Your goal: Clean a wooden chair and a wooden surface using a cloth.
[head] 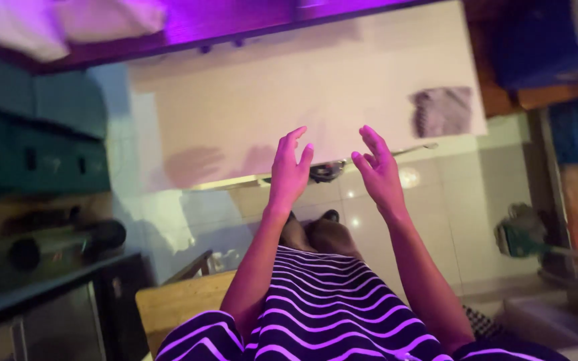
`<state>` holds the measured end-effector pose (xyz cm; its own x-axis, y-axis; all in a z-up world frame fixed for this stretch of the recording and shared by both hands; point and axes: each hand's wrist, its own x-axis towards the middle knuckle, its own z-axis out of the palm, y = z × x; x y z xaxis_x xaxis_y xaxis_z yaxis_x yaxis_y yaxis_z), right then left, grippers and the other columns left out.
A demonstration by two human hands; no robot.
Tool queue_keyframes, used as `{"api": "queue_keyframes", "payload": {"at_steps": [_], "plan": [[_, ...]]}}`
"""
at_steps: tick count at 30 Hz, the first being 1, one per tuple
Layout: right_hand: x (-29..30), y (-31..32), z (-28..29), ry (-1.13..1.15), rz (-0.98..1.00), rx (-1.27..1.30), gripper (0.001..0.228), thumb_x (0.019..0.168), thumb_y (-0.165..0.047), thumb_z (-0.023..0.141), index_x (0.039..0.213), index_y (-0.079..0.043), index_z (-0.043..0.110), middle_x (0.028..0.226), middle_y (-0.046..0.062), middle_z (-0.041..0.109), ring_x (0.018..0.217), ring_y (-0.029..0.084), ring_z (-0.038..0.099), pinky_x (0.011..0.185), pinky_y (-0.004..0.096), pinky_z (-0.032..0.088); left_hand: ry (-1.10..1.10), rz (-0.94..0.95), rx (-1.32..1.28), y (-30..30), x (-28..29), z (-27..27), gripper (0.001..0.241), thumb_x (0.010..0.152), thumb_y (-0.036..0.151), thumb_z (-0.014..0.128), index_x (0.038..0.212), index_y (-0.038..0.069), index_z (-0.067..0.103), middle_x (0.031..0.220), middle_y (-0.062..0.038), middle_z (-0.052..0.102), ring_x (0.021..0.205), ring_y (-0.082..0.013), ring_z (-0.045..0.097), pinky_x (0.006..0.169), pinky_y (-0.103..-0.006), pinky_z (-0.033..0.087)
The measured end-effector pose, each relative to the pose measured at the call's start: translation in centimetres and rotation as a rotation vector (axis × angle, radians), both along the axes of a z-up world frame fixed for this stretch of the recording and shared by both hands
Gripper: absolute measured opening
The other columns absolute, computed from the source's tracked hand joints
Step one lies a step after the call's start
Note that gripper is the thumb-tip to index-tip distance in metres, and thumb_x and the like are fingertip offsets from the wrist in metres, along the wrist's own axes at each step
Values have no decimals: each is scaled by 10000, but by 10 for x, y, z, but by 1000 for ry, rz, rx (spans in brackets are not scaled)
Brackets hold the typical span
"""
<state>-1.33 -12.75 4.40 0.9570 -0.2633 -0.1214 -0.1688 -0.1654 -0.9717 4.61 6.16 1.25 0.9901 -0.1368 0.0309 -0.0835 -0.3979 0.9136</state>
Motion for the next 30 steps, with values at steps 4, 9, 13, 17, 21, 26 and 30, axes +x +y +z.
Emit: {"api": "queue_keyframes", "payload": {"at_steps": [4,9,13,17,21,26,30], "plan": [[-26,-40,0,72,-160,-5,618,968,-82,642,1546,-95,424,1554,118,516,1466,236,465,1145,403,443,61,-155,-29,-46,-10,8,431,981,197,640,1396,116,555,1368,-144,613,1190,-319,658,992,-426,530],[-54,-83,-6,-6,-309,39,631,975,-71,632,1564,-99,406,1537,116,531,1445,230,484,1120,401,469,106,-301,-73,-92,-20,10,441,977,194,655,1396,106,552,1371,-143,604,1180,-310,649,913,-410,575],[-47,-96,8,18,-311,-69,629,970,-71,650,1556,-88,421,1522,121,546,1436,231,492,1143,406,438,10,-324,-79,-105,-14,-2,440,989,187,657,1408,104,555,1363,-138,624,1171,-307,664,949,-408,565],[-39,-87,9,27,-212,-61,610,978,-86,650,1546,-79,427,1528,123,540,1446,234,487,1145,410,453,45,-239,-82,-88,-20,2,448,987,184,663,1412,106,546,1378,-137,613,1181,-307,659,938,-418,557],[-10,-62,5,17,-109,-18,618,981,-81,645,1554,-84,414,1531,125,534,1445,240,485,1136,416,460,86,-93,-55,-58,-12,14,466,964,177,659,1413,119,546,1361,-130,620,1173,-306,654,911,-418,561],[25,-22,-2,26,39,-16,610,984,-72,631,1552,-87,410,1540,125,528,1468,235,460,1127,418,455,70,36,-31,-18,-5,3,446,973,163,652,1403,100,550,1356,-141,623,1192,-314,645,1007,-421,526],[42,9,-5,14,139,8,610,984,-69,626,1554,-92,412,1551,126,515,1480,240,447,1131,425,456,3,127,-16,9,-5,-1,445,972,158,658,1396,73,554,1333,-157,629,1259,-339,604,1075,-438,476]]}}
